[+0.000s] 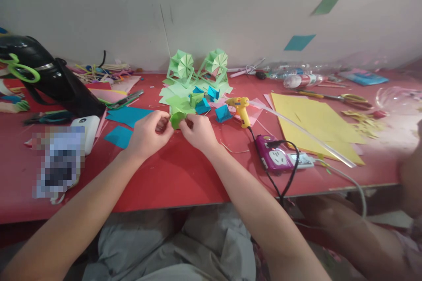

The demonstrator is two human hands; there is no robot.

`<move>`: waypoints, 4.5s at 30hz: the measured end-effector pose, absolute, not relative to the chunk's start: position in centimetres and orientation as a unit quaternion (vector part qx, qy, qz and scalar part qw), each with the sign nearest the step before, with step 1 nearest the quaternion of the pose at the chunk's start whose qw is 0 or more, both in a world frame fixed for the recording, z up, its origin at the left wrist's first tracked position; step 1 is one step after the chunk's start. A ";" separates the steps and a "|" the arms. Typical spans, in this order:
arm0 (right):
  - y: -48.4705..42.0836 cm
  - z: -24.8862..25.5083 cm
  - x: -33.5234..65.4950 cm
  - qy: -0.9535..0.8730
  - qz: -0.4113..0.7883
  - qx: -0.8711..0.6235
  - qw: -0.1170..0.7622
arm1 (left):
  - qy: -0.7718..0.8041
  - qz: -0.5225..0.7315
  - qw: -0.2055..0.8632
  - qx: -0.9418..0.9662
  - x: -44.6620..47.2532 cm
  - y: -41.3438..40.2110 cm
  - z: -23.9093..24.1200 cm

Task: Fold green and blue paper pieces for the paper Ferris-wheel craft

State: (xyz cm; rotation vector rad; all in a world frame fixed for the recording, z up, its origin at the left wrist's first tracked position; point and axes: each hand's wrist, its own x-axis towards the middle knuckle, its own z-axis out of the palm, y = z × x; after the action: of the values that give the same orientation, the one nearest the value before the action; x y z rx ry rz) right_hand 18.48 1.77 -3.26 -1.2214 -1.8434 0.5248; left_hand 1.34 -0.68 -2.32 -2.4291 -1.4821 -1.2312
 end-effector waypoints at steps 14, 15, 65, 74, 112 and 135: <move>2.1 -3.3 19.0 -0.764 0.154 -0.403 0.479 | -0.457 -0.370 -0.083 -0.805 1.2 -0.6 -1.9; 2.2 -3.2 19.1 -0.765 0.156 -0.399 0.482 | -0.451 -0.378 -0.100 -0.803 1.1 -0.6 -1.8; 1.7 -1.9 20.0 -0.801 0.356 -0.290 0.384 | -0.433 -0.280 -0.333 -0.789 -2.3 0.2 -0.4; 1.7 -1.8 19.6 -0.707 0.384 -0.345 0.484 | -0.395 -0.446 -0.349 -0.723 -1.0 0.0 -1.0; 1.8 -3.3 19.1 -0.756 0.284 -0.330 0.489 | -0.421 -0.439 -0.253 -0.753 -0.6 0.3 -1.5; 1.9 -3.0 19.3 -0.741 0.292 -0.336 0.503 | -0.472 -0.469 -0.217 -0.714 -1.3 0.4 -1.1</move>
State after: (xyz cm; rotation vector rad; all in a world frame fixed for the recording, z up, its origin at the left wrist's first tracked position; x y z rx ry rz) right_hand 19.26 1.87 -3.01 -0.8105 -1.7887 0.7049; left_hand -1.28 0.40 -1.13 -2.6170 -1.7311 -1.7207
